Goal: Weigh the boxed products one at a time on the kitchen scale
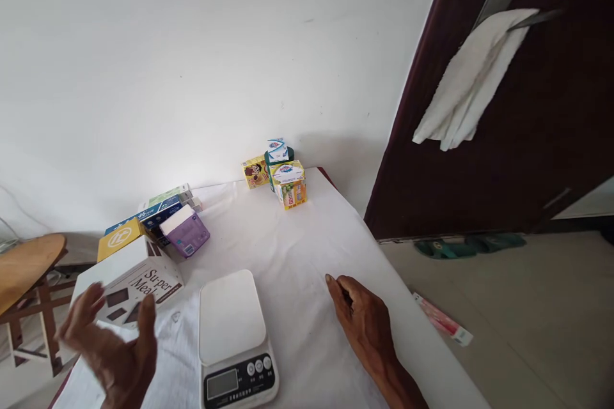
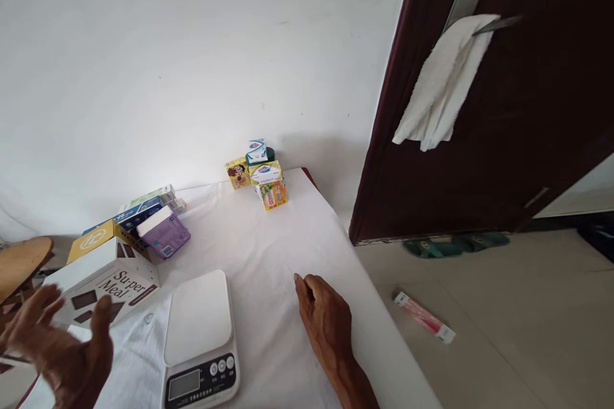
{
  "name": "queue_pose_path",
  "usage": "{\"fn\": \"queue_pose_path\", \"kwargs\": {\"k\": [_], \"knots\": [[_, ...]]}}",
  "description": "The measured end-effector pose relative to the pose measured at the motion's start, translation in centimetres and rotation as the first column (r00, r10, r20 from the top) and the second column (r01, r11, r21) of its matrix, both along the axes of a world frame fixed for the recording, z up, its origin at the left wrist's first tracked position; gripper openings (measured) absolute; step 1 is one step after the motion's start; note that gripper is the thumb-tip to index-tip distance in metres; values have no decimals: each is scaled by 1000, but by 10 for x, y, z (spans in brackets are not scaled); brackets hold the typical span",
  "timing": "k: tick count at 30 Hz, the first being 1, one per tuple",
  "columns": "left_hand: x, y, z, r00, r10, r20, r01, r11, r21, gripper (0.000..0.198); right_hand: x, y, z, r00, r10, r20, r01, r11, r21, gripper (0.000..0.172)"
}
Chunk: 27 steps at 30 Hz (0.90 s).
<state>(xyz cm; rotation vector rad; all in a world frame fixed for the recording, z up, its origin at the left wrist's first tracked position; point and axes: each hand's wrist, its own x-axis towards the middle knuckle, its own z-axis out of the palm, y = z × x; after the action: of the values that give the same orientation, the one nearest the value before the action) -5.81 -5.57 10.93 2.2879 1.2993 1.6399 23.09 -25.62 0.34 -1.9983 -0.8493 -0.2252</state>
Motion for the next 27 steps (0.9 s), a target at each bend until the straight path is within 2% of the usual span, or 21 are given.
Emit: {"fn": "queue_pose_path", "kwargs": {"k": [2, 4, 6, 8, 9, 10, 14, 17, 20, 23, 27], "knots": [[42, -2, 18, 993, -117, -23, 119, 992, 50, 71, 0, 0, -1, 1000, 7, 17, -7, 1000, 0, 46], [89, 4, 30, 944, -317, -91, 315, 948, -39, 55, 1, 0, -2, 999, 14, 37, -14, 1000, -3, 46], [137, 15, 32, 834, -537, -130, 519, 842, -148, 49, 1, 1, -3, 998, 10, 62, -10, 1000, -6, 46], [185, 29, 25, 718, -684, -133, 647, 725, -237, 49, 1, 1, -3, 997, -7, 82, 7, 1000, -4, 47], [208, 37, 20, 677, -724, -130, 673, 681, -289, 50, 1, 2, -3, 996, -15, 89, 15, 1000, -5, 47], [230, 44, 15, 663, -737, -131, 671, 662, -333, 52, 2, 2, -3, 995, -20, 93, 21, 1000, -6, 47], [303, 67, 2, 669, -730, -141, 637, 661, -397, 74, 2, 2, -4, 995, -26, 98, 28, 1000, -13, 47], [336, 77, 1, 692, -708, -142, 608, 678, -413, 92, 2, 3, -5, 995, -32, 98, 34, 999, -13, 47], [355, 83, -1, 710, -690, -136, 584, 686, -433, 99, 2, 3, -5, 994, -37, 98, 38, 999, -10, 47], [362, 88, -1, 727, -676, -119, 576, 696, -429, 96, 3, 4, -5, 994, -37, 102, 38, 999, -9, 47], [360, 96, 4, 725, -680, -106, 576, 684, -448, 77, 4, 6, -6, 993, -42, 110, 43, 999, -9, 48]]}}
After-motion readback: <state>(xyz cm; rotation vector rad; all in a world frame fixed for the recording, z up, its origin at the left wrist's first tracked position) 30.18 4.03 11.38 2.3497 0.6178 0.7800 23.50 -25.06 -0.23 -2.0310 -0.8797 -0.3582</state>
